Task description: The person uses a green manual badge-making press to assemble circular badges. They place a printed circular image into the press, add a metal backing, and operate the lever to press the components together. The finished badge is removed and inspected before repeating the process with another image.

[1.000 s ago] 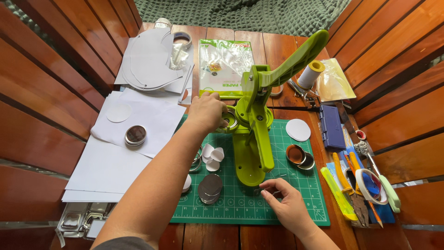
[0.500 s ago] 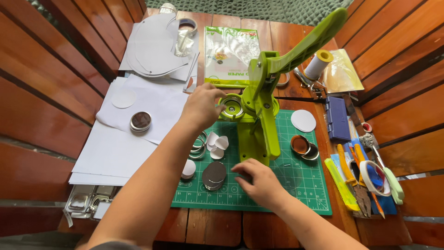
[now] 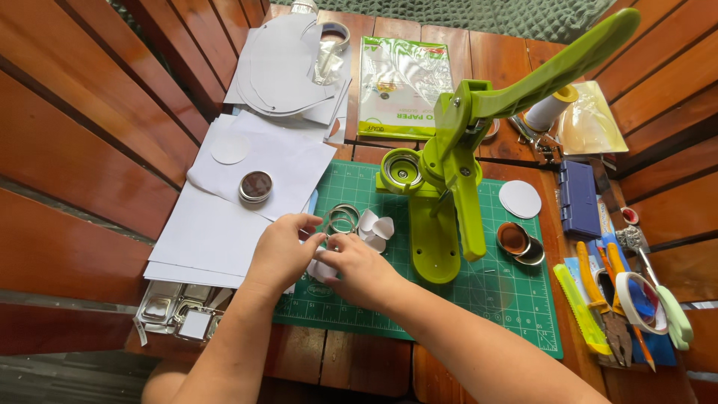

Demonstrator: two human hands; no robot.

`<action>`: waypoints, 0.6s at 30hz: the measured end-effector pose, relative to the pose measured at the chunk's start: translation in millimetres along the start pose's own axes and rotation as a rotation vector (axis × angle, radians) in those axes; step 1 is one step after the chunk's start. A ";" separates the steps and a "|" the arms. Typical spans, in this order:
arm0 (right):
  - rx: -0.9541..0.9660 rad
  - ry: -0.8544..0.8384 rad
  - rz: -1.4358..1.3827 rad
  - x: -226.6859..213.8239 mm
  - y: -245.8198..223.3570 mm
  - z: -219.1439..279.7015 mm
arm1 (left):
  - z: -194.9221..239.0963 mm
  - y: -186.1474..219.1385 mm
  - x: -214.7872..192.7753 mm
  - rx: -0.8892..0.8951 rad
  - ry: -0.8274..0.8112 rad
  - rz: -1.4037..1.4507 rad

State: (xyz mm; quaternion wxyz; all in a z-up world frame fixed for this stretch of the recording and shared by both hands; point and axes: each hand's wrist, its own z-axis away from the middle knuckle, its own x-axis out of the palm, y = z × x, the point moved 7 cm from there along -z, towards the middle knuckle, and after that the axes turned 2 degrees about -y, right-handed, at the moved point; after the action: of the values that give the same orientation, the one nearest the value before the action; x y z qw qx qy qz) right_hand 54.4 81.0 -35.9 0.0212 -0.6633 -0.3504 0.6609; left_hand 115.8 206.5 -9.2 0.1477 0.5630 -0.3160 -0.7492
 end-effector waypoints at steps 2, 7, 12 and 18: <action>0.003 -0.062 0.006 11.1 1.5 -3.6 | -1.1 -8.9 -0.9 -0.071 0.043 0.134; 0.028 -0.063 -0.049 2.8 1.9 -0.3 | -4.2 -17.8 0.3 -0.123 0.142 0.238; 0.046 0.127 -0.252 -30.6 6.3 7.5 | -4.6 -23.9 7.7 -0.157 0.225 0.377; 0.194 0.447 -0.716 -65.6 38.5 23.2 | 7.6 16.5 31.9 -0.142 0.115 0.944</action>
State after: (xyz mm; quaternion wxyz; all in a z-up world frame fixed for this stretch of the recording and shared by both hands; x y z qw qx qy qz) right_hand 58.3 9.6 -1.1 0.3868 -0.6218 -0.4814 0.4817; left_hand 96.1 178.0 -21.3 0.5268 0.3871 -0.4766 -0.5878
